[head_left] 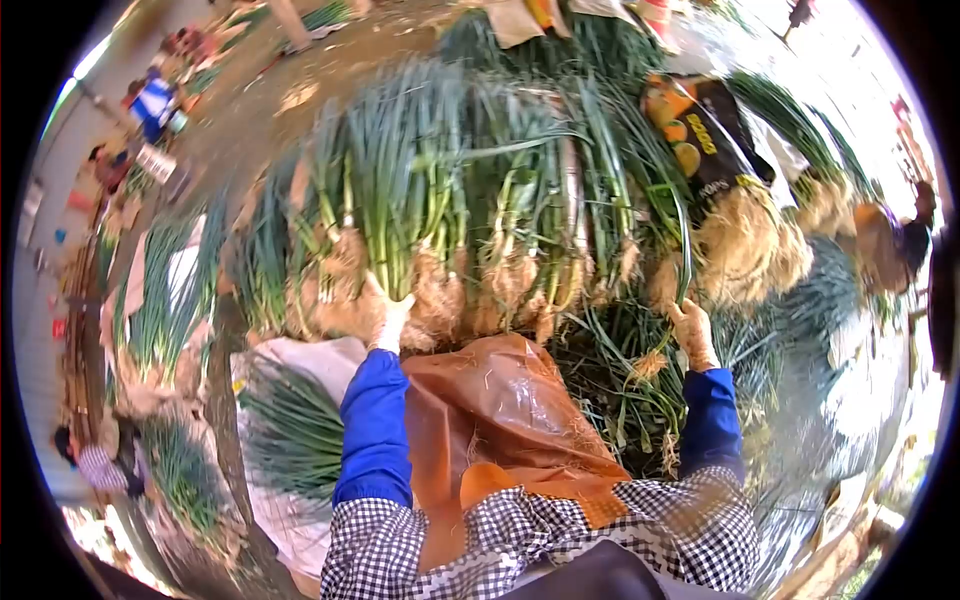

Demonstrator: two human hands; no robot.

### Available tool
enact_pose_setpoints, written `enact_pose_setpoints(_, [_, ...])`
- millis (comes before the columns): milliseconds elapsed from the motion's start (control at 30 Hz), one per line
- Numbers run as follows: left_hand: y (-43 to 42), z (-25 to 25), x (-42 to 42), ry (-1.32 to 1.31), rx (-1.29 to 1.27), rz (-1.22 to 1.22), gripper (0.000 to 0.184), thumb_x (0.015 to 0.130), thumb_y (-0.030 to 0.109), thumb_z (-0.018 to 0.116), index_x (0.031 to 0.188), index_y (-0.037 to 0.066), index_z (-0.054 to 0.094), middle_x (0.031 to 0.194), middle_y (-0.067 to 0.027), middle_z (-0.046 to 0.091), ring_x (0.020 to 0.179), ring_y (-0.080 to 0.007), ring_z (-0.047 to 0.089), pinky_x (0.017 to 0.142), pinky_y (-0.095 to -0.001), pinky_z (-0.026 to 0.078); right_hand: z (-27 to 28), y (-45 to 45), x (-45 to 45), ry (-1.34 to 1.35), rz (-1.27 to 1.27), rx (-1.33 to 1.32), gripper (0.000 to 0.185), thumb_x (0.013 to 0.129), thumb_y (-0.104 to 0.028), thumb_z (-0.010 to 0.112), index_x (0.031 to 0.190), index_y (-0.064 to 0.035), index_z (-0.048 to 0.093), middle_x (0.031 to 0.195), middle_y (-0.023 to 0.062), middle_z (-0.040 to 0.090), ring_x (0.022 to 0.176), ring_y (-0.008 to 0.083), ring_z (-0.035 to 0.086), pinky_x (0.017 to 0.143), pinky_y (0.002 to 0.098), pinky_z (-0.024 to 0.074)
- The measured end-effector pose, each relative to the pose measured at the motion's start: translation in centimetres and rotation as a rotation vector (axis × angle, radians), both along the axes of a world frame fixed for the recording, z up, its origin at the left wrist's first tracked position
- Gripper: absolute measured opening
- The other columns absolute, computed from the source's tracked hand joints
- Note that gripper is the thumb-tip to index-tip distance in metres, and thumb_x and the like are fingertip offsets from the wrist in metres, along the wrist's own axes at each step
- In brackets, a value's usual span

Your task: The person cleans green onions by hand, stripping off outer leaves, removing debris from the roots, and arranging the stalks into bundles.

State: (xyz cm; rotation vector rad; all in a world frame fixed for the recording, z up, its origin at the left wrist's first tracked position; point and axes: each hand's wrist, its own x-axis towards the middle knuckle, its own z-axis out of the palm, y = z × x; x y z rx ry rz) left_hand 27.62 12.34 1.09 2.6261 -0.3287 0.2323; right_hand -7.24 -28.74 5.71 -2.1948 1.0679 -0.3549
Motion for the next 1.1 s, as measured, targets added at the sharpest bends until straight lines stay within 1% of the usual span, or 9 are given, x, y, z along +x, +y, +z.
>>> enact_pose_setpoints(100, [-0.5,1.6,1.2,0.275,0.006,0.048,0.089,0.060,0.022,0.078,0.133,0.001,0.032,0.101,-0.0195,0.061,0.087,-0.0313,0.062,0.077,-0.0407,0.049,-1.8,-1.7,-3.2,0.249,0.026,0.393,0.030,0.083,-0.033,0.060,0.088,-0.0042,0.064,0.067,0.0139,0.061,0.061,0.0257,0.058,0.061,0.0348,0.0479])
enact_pose_setpoints(233, [-0.5,3.1,1.2,0.541,-0.390,-0.016,0.081,0.060,0.016,0.076,0.127,-0.003,0.035,0.081,-0.0166,0.063,0.065,-0.0288,0.062,0.059,-0.0352,0.052,-4.1,-0.5,-6.3,1.260,1.051,0.253,0.048,0.081,-0.041,0.056,0.108,-0.0027,0.062,0.102,0.0128,0.065,0.096,0.0225,0.062,0.081,0.0410,0.0476])
enact_pose_setpoints(333, [-0.9,2.5,1.5,0.412,-0.226,0.006,0.084,0.060,0.019,0.075,0.130,-0.003,0.033,0.090,-0.0178,0.063,0.078,-0.0313,0.062,0.071,-0.0360,0.050,-6.1,-6.5,0.1,0.734,0.752,-0.467,0.023,0.090,-0.021,0.048,0.099,-0.0043,0.061,0.087,0.0077,0.066,0.077,0.0212,0.062,0.072,0.0338,0.0510])
enact_pose_setpoints(400, [0.3,0.9,2.5,0.273,-0.165,-0.019,0.087,0.060,0.021,0.073,0.133,-0.002,0.031,0.097,-0.0186,0.063,0.088,-0.0323,0.061,0.081,-0.0381,0.047,-1.3,-10.0,5.7,0.272,0.134,-0.299,0.030,0.088,-0.017,0.053,0.113,-0.0008,0.053,0.112,0.0164,0.058,0.101,0.0246,0.058,0.086,0.0358,0.0486])
enact_pose_setpoints(500, [-1.2,2.7,1.7,0.321,-0.339,-0.036,0.085,0.059,0.020,0.074,0.130,-0.003,0.035,0.094,-0.0153,0.063,0.081,-0.0265,0.061,0.073,-0.0325,0.049,-3.1,-16.3,9.8,0.461,-0.050,-0.282,0.098,0.065,-0.040,0.078,0.138,0.0013,0.025,0.131,0.0210,0.044,0.117,0.0314,0.047,0.098,0.0355,0.0395])
enact_pose_setpoints(600, [-3.7,4.6,0.2,0.382,-0.565,-0.052,0.076,0.062,0.014,0.072,0.130,0.001,0.038,0.093,-0.0104,0.064,0.071,-0.0225,0.061,0.067,-0.0297,0.050,-7.2,-19.4,12.1,0.524,-0.181,-0.085,0.091,0.056,-0.030,0.081,0.128,0.0050,0.037,0.120,0.0240,0.052,0.110,0.0328,0.052,0.092,0.0356,0.0426])
enact_pose_setpoints(767, [-9.9,7.2,-1.2,0.403,-0.651,-0.013,0.054,0.066,0.012,0.070,0.113,0.003,0.045,0.090,-0.0120,0.061,0.070,-0.0221,0.062,0.060,-0.0310,0.050,-0.9,-15.8,12.5,0.144,-0.145,0.052,0.041,0.068,-0.012,0.067,0.105,-0.0015,0.054,0.090,0.0189,0.063,0.082,0.0290,0.062,0.071,0.0355,0.0492])
enact_pose_setpoints(900, [-10.3,4.6,0.2,0.234,-0.243,0.099,0.065,0.062,0.024,0.074,0.116,0.002,0.044,0.093,-0.0130,0.061,0.084,-0.0263,0.059,0.077,-0.0348,0.046,4.8,-5.8,12.7,-0.263,-0.070,0.351,0.038,0.075,-0.007,0.063,0.111,-0.0048,0.052,0.090,0.0095,0.061,0.078,0.0181,0.059,0.067,0.0301,0.0493])
enact_pose_setpoints(1100, [-9.1,4.0,-0.5,0.278,-0.607,-0.256,0.065,0.070,0.024,0.072,0.121,0.001,0.040,0.111,-0.0153,0.055,0.099,-0.0267,0.054,0.089,-0.0384,0.042,-1.6,5.7,15.1,-0.446,0.206,0.406,0.065,0.074,-0.022,0.071,0.130,-0.0083,0.041,0.099,0.0176,0.061,0.090,0.0283,0.060,0.077,0.0357,0.0475])
